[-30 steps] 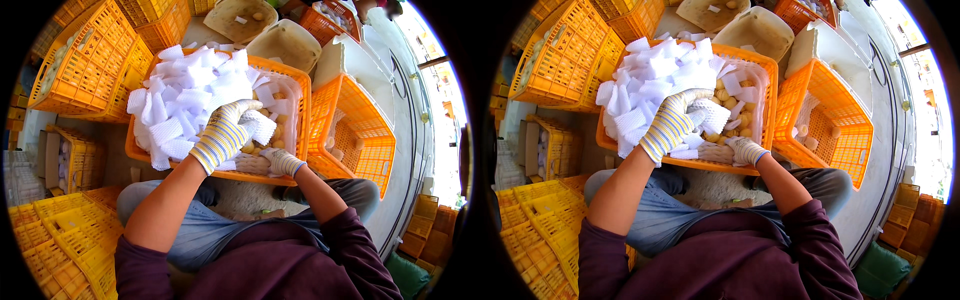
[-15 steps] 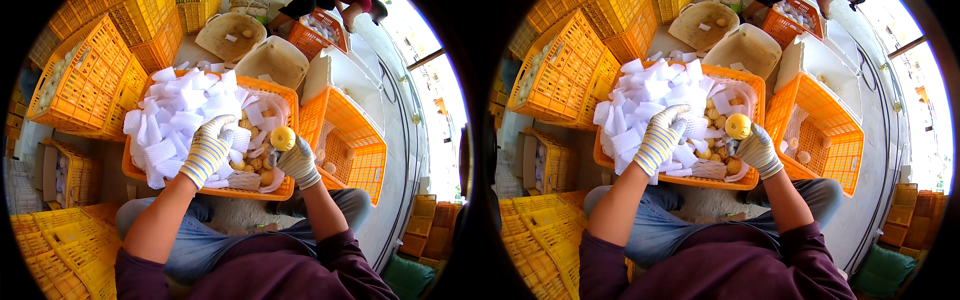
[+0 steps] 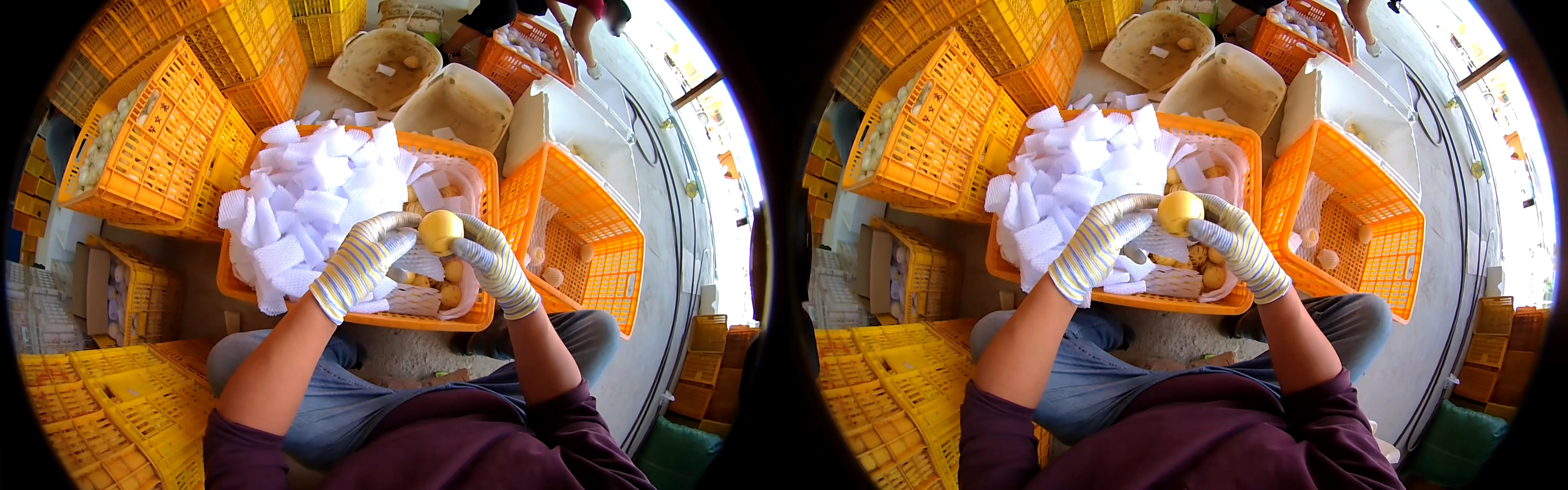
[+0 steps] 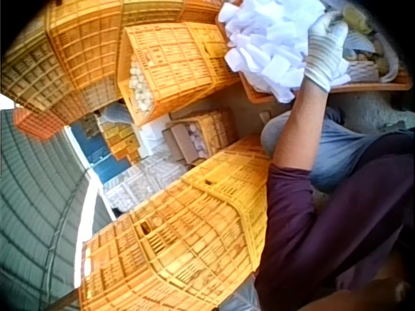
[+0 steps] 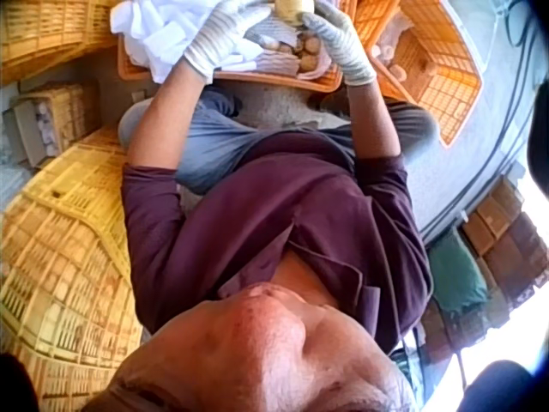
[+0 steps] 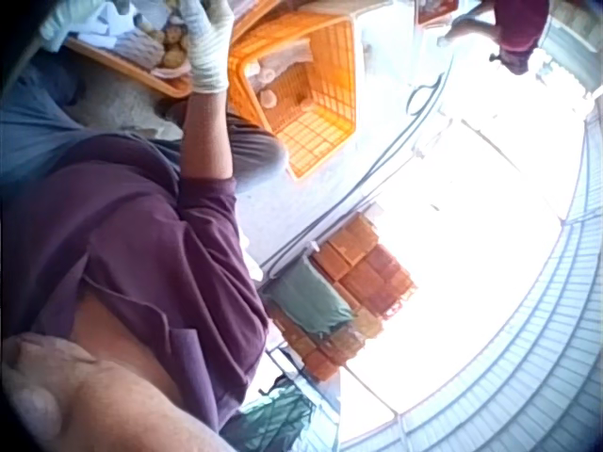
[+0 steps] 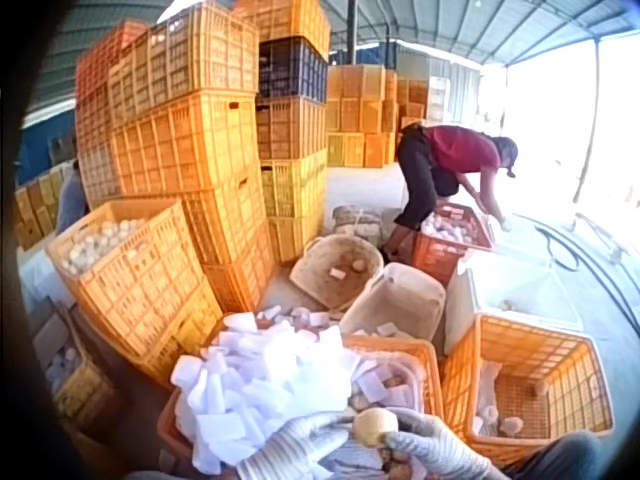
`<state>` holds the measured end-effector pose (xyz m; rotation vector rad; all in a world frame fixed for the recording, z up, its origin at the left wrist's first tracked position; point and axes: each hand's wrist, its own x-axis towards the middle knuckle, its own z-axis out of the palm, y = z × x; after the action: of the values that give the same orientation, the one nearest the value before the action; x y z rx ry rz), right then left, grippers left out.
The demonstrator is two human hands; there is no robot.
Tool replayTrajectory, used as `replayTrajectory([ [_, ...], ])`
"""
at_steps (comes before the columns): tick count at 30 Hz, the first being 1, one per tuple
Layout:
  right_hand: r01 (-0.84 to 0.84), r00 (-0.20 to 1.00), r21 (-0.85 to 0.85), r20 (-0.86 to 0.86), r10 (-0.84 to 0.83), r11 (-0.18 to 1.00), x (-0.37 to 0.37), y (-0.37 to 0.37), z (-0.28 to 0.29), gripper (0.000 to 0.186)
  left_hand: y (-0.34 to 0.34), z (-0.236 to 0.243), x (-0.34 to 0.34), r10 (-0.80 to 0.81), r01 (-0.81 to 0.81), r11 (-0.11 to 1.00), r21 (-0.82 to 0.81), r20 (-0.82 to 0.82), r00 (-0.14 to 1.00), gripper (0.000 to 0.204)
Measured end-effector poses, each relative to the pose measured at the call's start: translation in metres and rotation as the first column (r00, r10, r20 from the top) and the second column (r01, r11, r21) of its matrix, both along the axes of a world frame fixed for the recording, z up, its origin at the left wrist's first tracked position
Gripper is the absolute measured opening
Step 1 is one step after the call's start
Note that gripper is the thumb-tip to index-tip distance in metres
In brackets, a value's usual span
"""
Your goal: The person sits on the floor and wraps small yellow fruits in white foam nets, placing them into an orange crate. Another person in the background handles similar items and moves a white styrofoam box.
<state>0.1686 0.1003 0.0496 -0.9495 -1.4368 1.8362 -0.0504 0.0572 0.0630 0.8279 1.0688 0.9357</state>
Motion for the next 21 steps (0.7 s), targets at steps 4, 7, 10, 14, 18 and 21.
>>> replayTrajectory([
  [4, -0.036, 0.965, -0.273, -0.261, -0.038, 0.961, 0.007, -0.001, -0.022, 0.058, -0.003, 0.003, 0.002, -0.032, 0.042, 0.998, 0.054, -0.161, 0.986, 0.032],
  [7, -0.107, 0.942, -0.393, -0.333, -0.033, 0.913, 0.005, 0.002, -0.028, 0.059, -0.003, 0.004, 0.001, -0.022, 0.034, 0.997, 0.066, -0.177, 0.984, 0.031],
  [10, -0.005, 0.923, -0.502, -0.335, -0.189, 0.865, -0.011, -0.004, -0.018, 0.06, -0.003, 0.008, 0.001, 0.002, 0.002, 1.0, 0.022, -0.177, 0.984, 0.03],
  [14, -0.01, 0.936, -0.457, -0.316, -0.152, 0.89, -0.01, -0.003, -0.025, 0.06, -0.004, 0.005, -0.001, 0.015, -0.002, 0.998, 0.059, -0.213, 0.977, 0.032],
  [18, -0.008, 0.935, -0.467, -0.316, -0.158, 0.884, -0.008, -0.004, -0.024, 0.061, -0.003, 0.004, -0.001, -0.001, 0.016, 0.998, 0.061, -0.225, 0.974, 0.032],
  [21, -0.082, 0.936, -0.398, -0.346, -0.067, 0.914, 0.001, -0.004, -0.028, 0.062, -0.002, 0.007, -0.001, -0.031, 0.042, 0.999, 0.032, -0.282, 0.959, 0.031],
])
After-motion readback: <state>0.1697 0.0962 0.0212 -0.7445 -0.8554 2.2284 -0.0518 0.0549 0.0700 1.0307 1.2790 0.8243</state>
